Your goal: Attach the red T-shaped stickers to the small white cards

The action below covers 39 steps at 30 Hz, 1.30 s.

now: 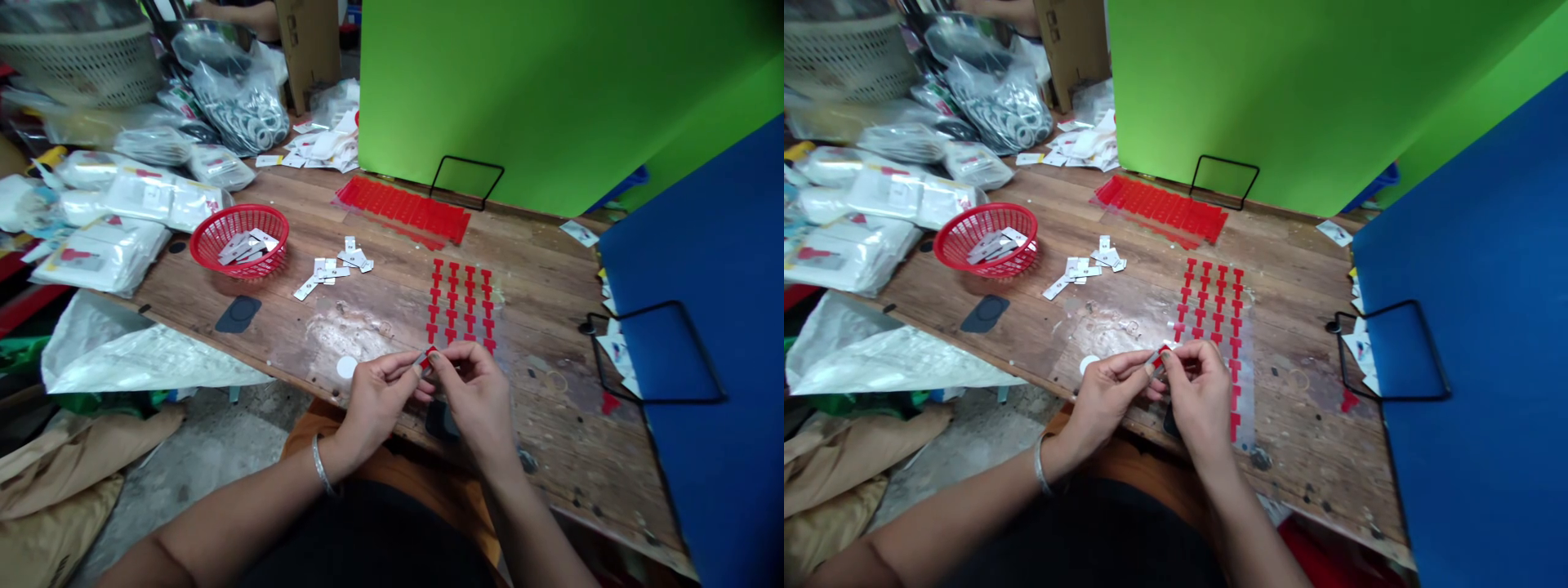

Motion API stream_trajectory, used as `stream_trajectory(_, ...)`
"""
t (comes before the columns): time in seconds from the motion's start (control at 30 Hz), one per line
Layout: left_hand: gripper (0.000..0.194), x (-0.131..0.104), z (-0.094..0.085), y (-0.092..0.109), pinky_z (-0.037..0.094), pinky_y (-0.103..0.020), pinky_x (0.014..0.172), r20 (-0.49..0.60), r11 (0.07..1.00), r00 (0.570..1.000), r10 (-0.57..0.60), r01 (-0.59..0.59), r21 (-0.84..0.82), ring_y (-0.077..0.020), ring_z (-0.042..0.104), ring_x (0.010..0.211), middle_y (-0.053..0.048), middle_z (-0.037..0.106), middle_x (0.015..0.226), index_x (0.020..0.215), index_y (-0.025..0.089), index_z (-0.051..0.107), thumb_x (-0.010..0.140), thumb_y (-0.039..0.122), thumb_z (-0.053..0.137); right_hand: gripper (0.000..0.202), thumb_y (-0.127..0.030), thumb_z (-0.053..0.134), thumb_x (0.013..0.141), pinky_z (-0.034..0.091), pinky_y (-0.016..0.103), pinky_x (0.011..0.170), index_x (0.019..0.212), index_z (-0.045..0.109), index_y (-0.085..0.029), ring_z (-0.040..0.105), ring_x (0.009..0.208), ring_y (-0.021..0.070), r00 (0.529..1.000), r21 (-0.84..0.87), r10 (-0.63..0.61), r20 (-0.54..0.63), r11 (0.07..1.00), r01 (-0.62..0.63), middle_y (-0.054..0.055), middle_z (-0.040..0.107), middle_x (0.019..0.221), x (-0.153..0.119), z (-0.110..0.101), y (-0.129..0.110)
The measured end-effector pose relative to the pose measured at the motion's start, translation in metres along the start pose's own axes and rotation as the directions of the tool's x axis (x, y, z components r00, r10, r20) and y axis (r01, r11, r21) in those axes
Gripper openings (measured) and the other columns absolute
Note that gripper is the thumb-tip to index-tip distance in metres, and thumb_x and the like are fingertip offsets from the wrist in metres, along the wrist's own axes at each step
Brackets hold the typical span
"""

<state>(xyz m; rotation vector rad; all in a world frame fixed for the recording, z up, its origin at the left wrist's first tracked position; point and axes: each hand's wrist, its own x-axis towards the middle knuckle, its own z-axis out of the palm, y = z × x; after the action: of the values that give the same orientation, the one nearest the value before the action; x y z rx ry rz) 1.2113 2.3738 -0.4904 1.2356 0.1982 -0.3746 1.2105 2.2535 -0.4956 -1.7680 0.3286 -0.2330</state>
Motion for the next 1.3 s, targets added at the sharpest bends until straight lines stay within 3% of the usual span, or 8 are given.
stream_trajectory(0.4, 0.035, 0.000, 0.000, 0.002, 0.056, -0.026, 0.062, -0.014, 0.998, 1.000, 0.012, -0.013, -0.069, -0.0147, 0.066, 0.063, -0.006, 0.072, 0.074, 0.101, 0.008, 0.068, 0.071, 0.026, 0.070, 0.044, -0.033, 0.081, 0.055, 0.045, 0.022, 0.052, 0.088, 0.054, -0.021, 0.056, 0.055, 0.0093, 0.978, 0.334, 0.209, 0.025, 0.920, -0.205, -0.005, 0.059, 0.072, 0.006, 0.002, 0.004)
stream_trajectory(0.53, 0.035, 0.000, -0.003, -0.001, 0.055, -0.024, 0.064, 0.054, 0.987, 0.996, -0.065, 0.072, -0.145, -0.0130, 0.066, 0.063, -0.007, 0.072, 0.076, 0.100, 0.009, 0.068, 0.071, 0.029, 0.072, 0.025, -0.038, 0.076, 0.064, 0.045, 0.023, 0.053, 0.072, 0.066, -0.016, 0.054, 0.054, 0.0105, 0.951, 0.327, 0.242, 0.194, 0.898, -0.295, -0.001, 0.062, 0.060, 0.004, -0.004, 0.009)
stream_trajectory(0.7, 0.040, 0.003, -0.010, 0.000, 0.055, -0.027, 0.075, 0.201, 0.972, 0.968, -0.152, 0.184, -0.149, -0.0153, 0.068, 0.076, -0.009, 0.072, 0.087, 0.103, 0.012, 0.066, 0.071, 0.034, 0.073, 0.024, -0.039, 0.077, 0.062, 0.046, 0.025, 0.054, 0.071, 0.069, -0.018, 0.055, 0.055, 0.0130, 0.955, 0.261, 0.242, 0.174, 0.923, -0.282, 0.000, 0.064, 0.060, 0.002, -0.009, 0.008)
stream_trajectory(1.07, 0.046, 0.013, -0.021, -0.004, 0.052, -0.025, 0.053, 0.133, 0.980, 0.971, -0.198, 0.192, 0.055, -0.0134, 0.062, 0.052, -0.006, 0.068, 0.065, 0.079, 0.009, 0.066, 0.055, 0.047, 0.079, 0.035, -0.049, 0.070, 0.069, 0.042, 0.023, 0.050, 0.059, 0.063, -0.016, 0.052, 0.050, 0.0123, 0.943, 0.082, 0.189, 0.273, 0.972, -0.218, 0.000, 0.060, 0.053, 0.000, -0.002, 0.016)
stream_trajectory(1.13, 0.042, 0.020, -0.038, 0.010, 0.050, -0.024, 0.052, 0.111, 0.978, 0.987, -0.120, 0.098, 0.182, -0.0131, 0.061, 0.052, -0.006, 0.067, 0.064, 0.079, 0.010, 0.067, 0.061, 0.046, 0.075, 0.035, -0.050, 0.067, 0.072, 0.042, 0.023, 0.050, 0.066, 0.068, -0.016, 0.053, 0.052, 0.0122, 0.936, 0.092, 0.193, 0.296, 0.969, -0.229, 0.002, 0.061, 0.055, 0.000, -0.001, 0.018)
stream_trajectory(1.2, 0.036, 0.031, -0.064, 0.037, 0.049, -0.023, 0.054, 0.030, 0.920, 0.994, 0.102, -0.106, 0.378, -0.0129, 0.060, 0.054, -0.006, 0.068, 0.066, 0.084, 0.011, 0.069, 0.070, 0.044, 0.068, 0.036, -0.050, 0.065, 0.074, 0.044, 0.024, 0.051, 0.079, 0.072, -0.015, 0.055, 0.055, 0.0129, 0.941, 0.118, 0.189, 0.281, 0.966, -0.230, 0.004, 0.064, 0.063, 0.000, -0.003, 0.020)
stream_trajectory(1.23, 0.034, 0.037, -0.080, 0.055, 0.048, -0.023, 0.056, -0.019, 0.831, 0.963, 0.270, -0.223, 0.509, -0.0126, 0.060, 0.056, -0.005, 0.069, 0.069, 0.090, 0.012, 0.070, 0.075, 0.042, 0.063, 0.036, -0.050, 0.065, 0.074, 0.045, 0.024, 0.052, 0.084, 0.073, -0.016, 0.056, 0.057, 0.0133, 0.948, 0.134, 0.189, 0.256, 0.964, -0.229, 0.005, 0.066, 0.066, 0.000, -0.005, 0.022)
stream_trajectory(1.3, 0.032, 0.049, -0.114, 0.092, 0.048, -0.025, 0.065, -0.089, 0.590, 0.811, 0.578, -0.340, 0.732, -0.0140, 0.061, 0.067, -0.006, 0.071, 0.086, 0.099, 0.015, 0.069, 0.081, 0.038, 0.056, 0.036, -0.049, 0.068, 0.071, 0.048, 0.025, 0.053, 0.087, 0.073, -0.017, 0.057, 0.060, 0.0138, 0.962, 0.158, 0.190, 0.197, 0.962, -0.223, 0.006, 0.067, 0.072, -0.001, -0.011, 0.024)
